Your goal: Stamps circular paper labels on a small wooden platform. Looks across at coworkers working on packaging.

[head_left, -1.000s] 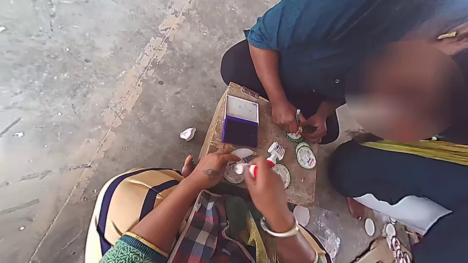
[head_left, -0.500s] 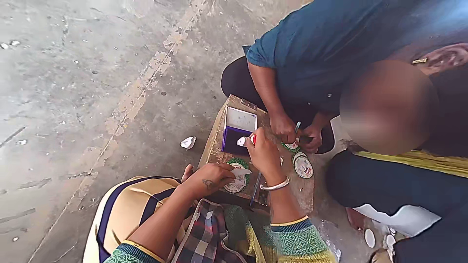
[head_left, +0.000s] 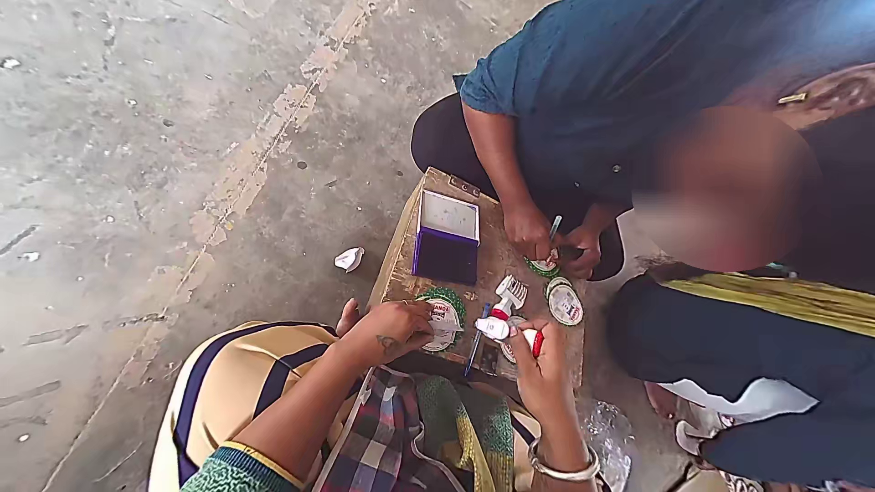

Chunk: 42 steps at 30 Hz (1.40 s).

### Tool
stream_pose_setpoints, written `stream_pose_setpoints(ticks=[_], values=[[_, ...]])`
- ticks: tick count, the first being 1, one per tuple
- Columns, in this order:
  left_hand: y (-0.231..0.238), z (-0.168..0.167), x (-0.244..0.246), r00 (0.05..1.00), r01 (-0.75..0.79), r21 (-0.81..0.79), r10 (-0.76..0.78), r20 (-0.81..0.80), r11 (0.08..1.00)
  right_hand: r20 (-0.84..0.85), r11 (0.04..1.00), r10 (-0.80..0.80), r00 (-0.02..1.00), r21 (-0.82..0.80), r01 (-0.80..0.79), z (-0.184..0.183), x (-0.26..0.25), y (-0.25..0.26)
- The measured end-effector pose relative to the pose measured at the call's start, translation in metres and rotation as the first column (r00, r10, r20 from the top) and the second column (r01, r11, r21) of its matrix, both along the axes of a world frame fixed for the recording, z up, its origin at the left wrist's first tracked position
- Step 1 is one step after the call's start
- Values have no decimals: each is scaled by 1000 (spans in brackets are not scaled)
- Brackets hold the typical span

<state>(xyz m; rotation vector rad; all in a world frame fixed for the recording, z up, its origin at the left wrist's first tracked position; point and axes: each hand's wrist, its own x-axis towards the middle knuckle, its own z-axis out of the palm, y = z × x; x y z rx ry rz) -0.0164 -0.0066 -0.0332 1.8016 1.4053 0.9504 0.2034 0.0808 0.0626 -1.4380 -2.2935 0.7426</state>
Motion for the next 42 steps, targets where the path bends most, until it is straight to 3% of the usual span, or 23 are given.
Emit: stream_pose_setpoints(ticks=[5, 10, 16, 25, 29, 31, 36, 42], values=[[1, 4, 1, 990, -97, -39, 101, 101, 994, -7, 998, 22, 1000, -57, -23, 1, 3, -17], [7, 18, 3, 933, -245, -264, 300, 198, 933, 6, 998, 55, 998, -3, -55, 0, 4, -24], [11, 19, -2, 921, -244, -313, 320, 222, 918, 134, 984, 175, 976, -6, -175, 5, -11, -15], [9, 0, 7, 894, -346, -131, 369, 253, 929, 256, 891, 396, 882, 127, -437, -11, -55, -18], [8, 9, 3, 930, -285, -146, 311, 199, 947, 300, 879, 400, 866, 143, -455, -27, -67, -25], [4, 13, 2, 952, -222, -148, 246, 180, 964, 271, 903, 389, 880, 78, -423, -15, -61, -20], [0, 12, -7, 989, -33, -122, 50, 137, 992, 121, 964, 198, 973, 158, -215, 18, -64, 26], [3, 14, -14, 995, 59, -196, -43, 85, 979, 311, 982, 176, 934, 14, -189, -16, -123, 60]])
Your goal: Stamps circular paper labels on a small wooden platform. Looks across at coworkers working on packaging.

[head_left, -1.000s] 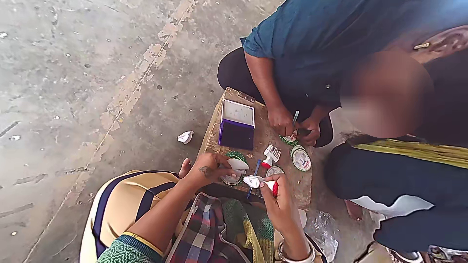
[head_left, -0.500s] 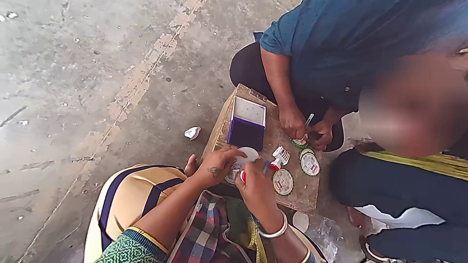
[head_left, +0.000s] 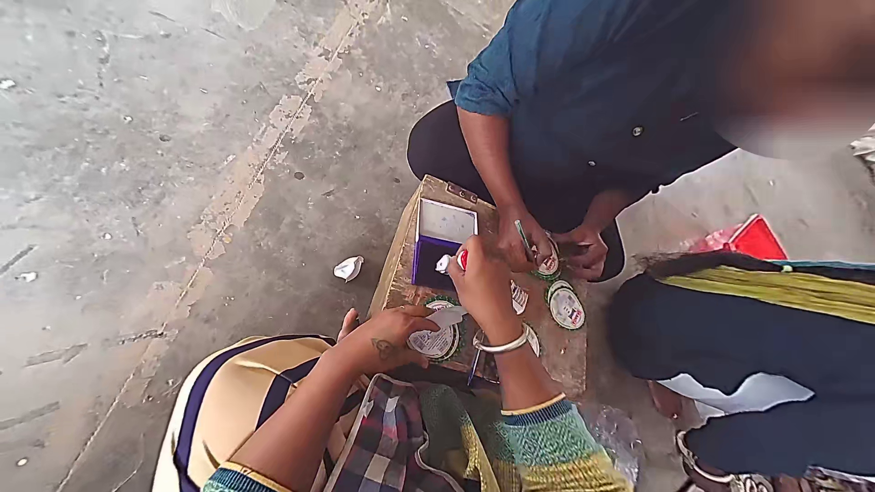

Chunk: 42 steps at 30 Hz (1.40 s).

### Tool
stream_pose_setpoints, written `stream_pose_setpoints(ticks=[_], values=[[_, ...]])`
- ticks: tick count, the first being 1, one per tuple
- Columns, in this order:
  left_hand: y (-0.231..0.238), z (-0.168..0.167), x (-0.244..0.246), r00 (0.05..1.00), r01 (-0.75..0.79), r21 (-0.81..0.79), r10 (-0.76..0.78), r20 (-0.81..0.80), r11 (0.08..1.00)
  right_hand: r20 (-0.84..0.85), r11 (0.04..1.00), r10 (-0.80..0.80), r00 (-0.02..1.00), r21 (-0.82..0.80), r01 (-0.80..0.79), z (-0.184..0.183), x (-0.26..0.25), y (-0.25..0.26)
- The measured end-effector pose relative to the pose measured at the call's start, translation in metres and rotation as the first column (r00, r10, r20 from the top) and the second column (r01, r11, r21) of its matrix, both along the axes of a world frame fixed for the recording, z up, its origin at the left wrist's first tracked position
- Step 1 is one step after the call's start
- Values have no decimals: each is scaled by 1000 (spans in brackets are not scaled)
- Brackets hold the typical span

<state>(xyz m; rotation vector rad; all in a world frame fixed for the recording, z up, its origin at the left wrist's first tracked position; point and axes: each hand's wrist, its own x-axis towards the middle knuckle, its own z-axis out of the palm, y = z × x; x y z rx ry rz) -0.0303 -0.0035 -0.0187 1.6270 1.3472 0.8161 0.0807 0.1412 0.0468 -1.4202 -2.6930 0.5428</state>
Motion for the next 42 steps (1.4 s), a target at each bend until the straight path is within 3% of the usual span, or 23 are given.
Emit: stream_pose_setpoints(ticks=[3, 7, 9, 15, 20, 23, 25, 28, 32, 36, 42], values=[[-1, -5, 2, 1000, -22, 106, 22, 1, 994, -18, 1000, -18, 1000, 6, 18, 3, 6, 0], [1, -10, 4, 996, -93, 171, 92, 14, 981, -243, 997, -66, 968, 32, 76, 34, 40, -11], [-1, -11, 8, 984, -175, 181, 169, 47, 968, -305, 997, -13, 952, 71, 36, 43, 68, -29], [2, -1, 14, 923, -374, 5, 372, 102, 927, -155, 989, 151, 976, 29, -148, 18, 99, -69], [2, -10, 18, 907, -417, 99, 408, 102, 903, -44, 955, 285, 957, 101, -280, -6, 70, -78], [1, -8, 18, 928, -371, 153, 359, 101, 916, 33, 951, 302, 953, 54, -303, 2, 65, -76], [0, -2, 12, 969, -247, 93, 243, 52, 965, -33, 965, 258, 966, 49, -256, 17, 69, -64], [-3, 0, 11, 994, -109, 34, 109, -15, 994, -167, 979, 137, 976, 175, -108, 39, 68, -34], [-3, -5, 7, 999, -15, 64, 17, -45, 998, -79, 996, 63, 995, 74, -57, 17, 24, 3], [-2, -10, 9, 997, -43, 113, 50, -61, 993, 30, 995, 77, 997, 64, -78, -3, 6, 11], [-2, -8, 9, 995, 7, 137, 7, -96, 991, -212, 995, -72, 975, 53, 85, 22, 47, -4]])
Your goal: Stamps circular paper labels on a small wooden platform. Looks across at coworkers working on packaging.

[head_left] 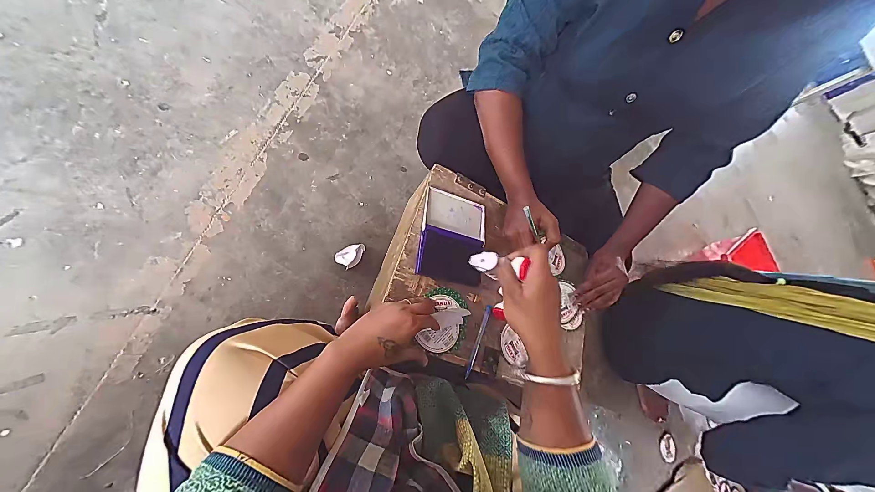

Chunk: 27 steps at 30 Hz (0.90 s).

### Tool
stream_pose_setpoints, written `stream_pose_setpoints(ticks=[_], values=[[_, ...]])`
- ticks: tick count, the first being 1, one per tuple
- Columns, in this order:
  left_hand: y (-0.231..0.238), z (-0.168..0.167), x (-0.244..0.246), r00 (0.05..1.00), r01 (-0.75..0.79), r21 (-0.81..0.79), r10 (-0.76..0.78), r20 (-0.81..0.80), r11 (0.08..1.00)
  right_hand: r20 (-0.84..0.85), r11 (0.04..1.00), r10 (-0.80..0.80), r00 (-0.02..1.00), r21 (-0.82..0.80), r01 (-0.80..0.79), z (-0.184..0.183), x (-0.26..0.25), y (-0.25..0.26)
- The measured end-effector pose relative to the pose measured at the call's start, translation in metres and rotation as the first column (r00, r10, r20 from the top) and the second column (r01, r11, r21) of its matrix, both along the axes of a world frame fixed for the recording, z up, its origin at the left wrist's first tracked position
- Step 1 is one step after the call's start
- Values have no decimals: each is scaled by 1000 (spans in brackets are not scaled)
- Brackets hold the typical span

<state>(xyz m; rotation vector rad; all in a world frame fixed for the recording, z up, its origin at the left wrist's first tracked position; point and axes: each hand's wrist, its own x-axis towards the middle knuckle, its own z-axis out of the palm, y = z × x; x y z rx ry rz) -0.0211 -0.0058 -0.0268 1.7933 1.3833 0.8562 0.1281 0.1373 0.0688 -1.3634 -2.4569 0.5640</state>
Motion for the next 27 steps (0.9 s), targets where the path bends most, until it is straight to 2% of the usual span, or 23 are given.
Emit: stream_pose_setpoints(ticks=[6, 11, 14, 20, 22, 24, 26, 27], values=[[1, -2, -1, 998, -50, 47, 47, 51, 998, -73, 997, -11, 997, -82, 5, 10, 51, -37], [1, -1, 4, 959, -230, 8, 225, 170, 973, -47, 990, 114, 992, -82, -117, 0, 70, -53], [1, -3, 7, 937, -313, 18, 306, 170, 949, 20, 975, 204, 979, -89, -202, -10, 64, -60], [1, 2, 7, 923, -348, -81, 357, 142, 934, 157, 928, 372, 915, -54, -369, -21, 27, -62], [2, 1, 9, 923, -350, -46, 353, 152, 936, 202, 915, 388, 899, 27, -402, -29, 19, -69], [2, 0, 11, 924, -347, 4, 341, 171, 938, 221, 920, 384, 896, -10, -392, -23, 21, -69], [0, 1, 9, 943, -299, 0, 296, 149, 954, 147, 944, 327, 934, -16, -328, -12, 28, -63], [0, 3, 8, 954, -273, -17, 273, 125, 962, 91, 959, 277, 957, 33, -281, -4, 30, -56]])
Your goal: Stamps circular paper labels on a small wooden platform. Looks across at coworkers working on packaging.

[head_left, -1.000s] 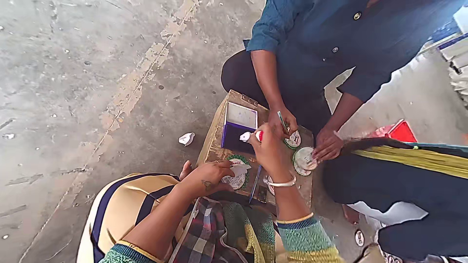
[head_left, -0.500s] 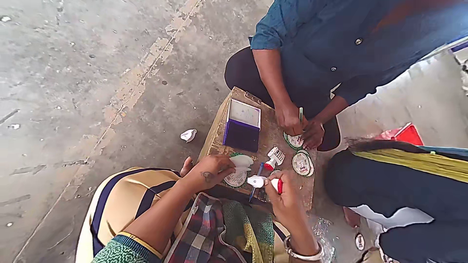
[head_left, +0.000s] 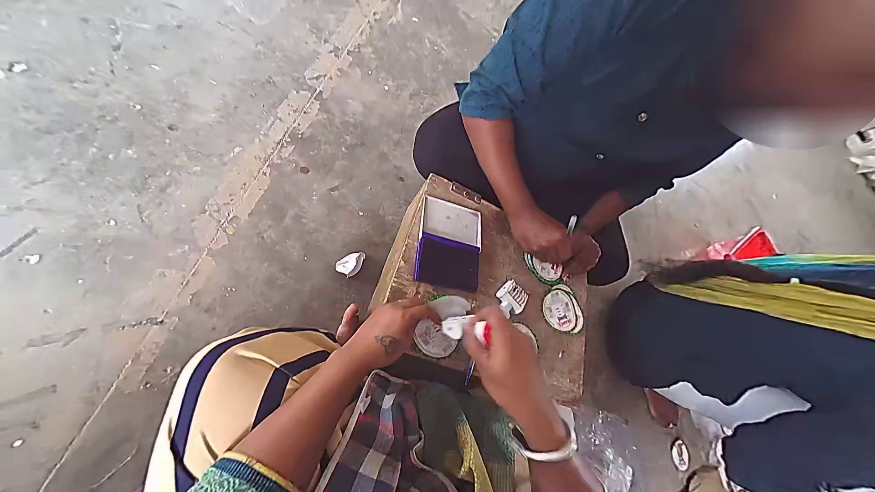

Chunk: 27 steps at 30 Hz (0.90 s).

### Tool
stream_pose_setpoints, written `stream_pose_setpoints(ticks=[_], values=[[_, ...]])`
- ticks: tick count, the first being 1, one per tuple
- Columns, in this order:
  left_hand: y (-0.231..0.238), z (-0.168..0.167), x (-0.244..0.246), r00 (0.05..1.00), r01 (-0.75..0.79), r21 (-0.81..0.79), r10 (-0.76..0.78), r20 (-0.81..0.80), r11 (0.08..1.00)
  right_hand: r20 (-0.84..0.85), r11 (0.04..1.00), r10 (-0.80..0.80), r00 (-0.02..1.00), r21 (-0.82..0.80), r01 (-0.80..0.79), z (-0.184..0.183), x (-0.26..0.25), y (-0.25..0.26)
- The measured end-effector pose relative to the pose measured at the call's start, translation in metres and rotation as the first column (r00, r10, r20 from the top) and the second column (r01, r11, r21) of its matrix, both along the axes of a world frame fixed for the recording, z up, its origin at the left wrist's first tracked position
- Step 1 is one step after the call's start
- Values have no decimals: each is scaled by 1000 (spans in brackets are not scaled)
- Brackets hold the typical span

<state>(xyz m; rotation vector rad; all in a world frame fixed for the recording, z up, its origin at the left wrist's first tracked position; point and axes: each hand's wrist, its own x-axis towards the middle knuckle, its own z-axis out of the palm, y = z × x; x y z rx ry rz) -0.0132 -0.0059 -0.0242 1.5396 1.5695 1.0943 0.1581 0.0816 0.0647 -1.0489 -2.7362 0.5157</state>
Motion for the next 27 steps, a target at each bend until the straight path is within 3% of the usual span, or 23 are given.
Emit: stream_pose_setpoints(ticks=[3, 10, 12, 18, 27], values=[[-3, 0, 0, 994, 95, -30, -97, -54, 995, -81, 992, -118, 990, 37, 121, 17, -12, 30], [-3, -5, -6, 974, 198, -23, -199, -104, 980, 187, 976, -183, 965, -84, 201, -17, -78, 69], [-2, -5, -5, 974, 203, -23, -205, -99, 979, 184, 973, -192, 964, -90, 211, -13, -71, 68], [-1, -10, -2, 997, 75, 73, -74, -11, 995, -137, 960, -270, 953, -113, 255, 10, -10, 44], [4, 9, -1, 992, -46, -166, 65, 107, 985, -154, 980, -166, 974, -138, 145, 8, 37, -3]])
